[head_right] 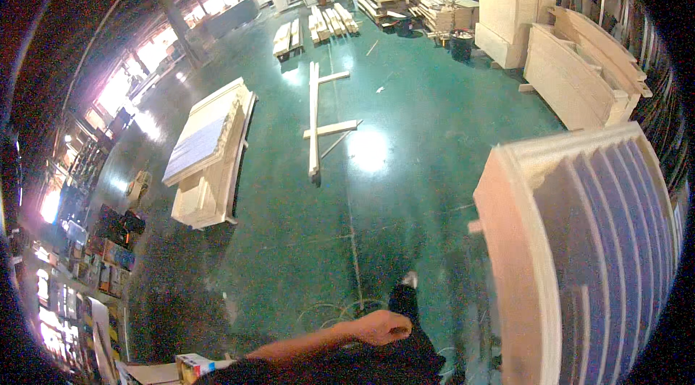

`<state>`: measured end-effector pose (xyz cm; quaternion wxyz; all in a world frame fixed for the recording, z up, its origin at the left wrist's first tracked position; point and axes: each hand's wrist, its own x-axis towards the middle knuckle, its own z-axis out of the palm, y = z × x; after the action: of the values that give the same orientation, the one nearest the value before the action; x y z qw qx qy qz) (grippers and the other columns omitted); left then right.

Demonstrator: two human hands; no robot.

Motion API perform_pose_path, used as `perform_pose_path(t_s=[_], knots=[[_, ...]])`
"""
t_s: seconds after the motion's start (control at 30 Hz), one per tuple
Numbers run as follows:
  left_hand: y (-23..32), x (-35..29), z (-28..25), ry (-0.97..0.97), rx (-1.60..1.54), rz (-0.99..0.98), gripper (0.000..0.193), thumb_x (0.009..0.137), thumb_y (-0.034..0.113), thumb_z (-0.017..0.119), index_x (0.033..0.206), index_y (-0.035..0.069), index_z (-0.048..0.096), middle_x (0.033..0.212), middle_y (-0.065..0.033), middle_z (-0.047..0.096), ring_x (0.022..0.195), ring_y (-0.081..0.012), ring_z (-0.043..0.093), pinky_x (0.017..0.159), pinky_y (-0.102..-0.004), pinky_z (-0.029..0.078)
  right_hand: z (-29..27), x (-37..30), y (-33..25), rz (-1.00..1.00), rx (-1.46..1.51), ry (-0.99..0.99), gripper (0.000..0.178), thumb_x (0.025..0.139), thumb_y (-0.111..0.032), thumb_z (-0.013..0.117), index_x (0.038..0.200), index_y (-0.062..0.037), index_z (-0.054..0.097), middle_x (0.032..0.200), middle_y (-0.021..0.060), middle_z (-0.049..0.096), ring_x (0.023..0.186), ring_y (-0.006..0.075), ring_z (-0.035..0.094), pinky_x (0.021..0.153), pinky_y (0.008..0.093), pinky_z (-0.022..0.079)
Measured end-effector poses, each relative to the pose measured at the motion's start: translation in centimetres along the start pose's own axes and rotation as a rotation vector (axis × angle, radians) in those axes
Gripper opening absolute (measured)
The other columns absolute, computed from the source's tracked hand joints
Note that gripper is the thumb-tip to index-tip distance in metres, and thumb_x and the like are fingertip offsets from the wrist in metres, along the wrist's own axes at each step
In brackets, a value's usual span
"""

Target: The person assembles a wooden shelving unit by inserting long wooden slats into a frame and securing them with a nail gun. They repeatedly position the slats and drive nails into the joints to fasten the structure.

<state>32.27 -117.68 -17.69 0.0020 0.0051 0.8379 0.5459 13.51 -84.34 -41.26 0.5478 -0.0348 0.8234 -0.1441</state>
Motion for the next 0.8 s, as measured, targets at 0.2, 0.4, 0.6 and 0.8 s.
perform_pose_path(t_s=[0.2,0.4,0.6,0.8], knots=[[-1.3,19.5,-13.5,-0.309,0.245,-0.025,0.017,0.1,0.024,0.057,0.104,0.008,0.058,0.096,-0.018,0.066,0.09,-0.0426,0.063,0.075,-0.0532,0.047,-9.1,6.1,-13.5,-0.028,0.079,-0.081,0.045,0.082,-0.022,0.075,0.119,0.0001,0.065,0.081,0.0149,0.069,0.07,0.0248,0.067,0.061,0.0385,0.051],[-3.8,31.6,-23.9,-0.613,0.125,-0.184,0.041,0.108,0.042,0.047,0.126,0.007,0.06,0.126,-0.0208,0.064,0.12,-0.0408,0.058,0.1,-0.0512,0.046,-10.8,9.9,-24.9,-0.073,0.349,-0.115,0.047,0.084,-0.02,0.074,0.125,-0.0009,0.062,0.08,0.0129,0.068,0.067,0.0217,0.065,0.057,0.0362,0.05],[-12.6,41.4,-30.1,-1.506,-0.181,-0.294,0.063,0.112,0.05,0.036,0.162,0.012,0.031,0.17,-0.0148,0.026,0.157,-0.0305,0.021,0.128,-0.0462,0.018,-10.3,12.3,-33.1,-0.047,0.765,0.014,0.05,0.085,-0.018,0.073,0.13,-0.002,0.059,0.078,0.011,0.066,0.063,0.0187,0.063,0.053,0.034,0.049],[-25.5,55.1,-37.3,-1.888,-0.108,-0.337,0.079,0.107,0.063,0.037,0.168,0.018,0.016,0.174,-0.012,0.014,0.159,-0.0305,0.016,0.129,-0.0471,0.013,-4.5,9.2,-37.2,0.162,1.347,0.317,0.053,0.087,-0.016,0.072,0.136,-0.003,0.057,0.077,0.009,0.065,0.06,0.0156,0.061,0.049,0.0317,0.047]])
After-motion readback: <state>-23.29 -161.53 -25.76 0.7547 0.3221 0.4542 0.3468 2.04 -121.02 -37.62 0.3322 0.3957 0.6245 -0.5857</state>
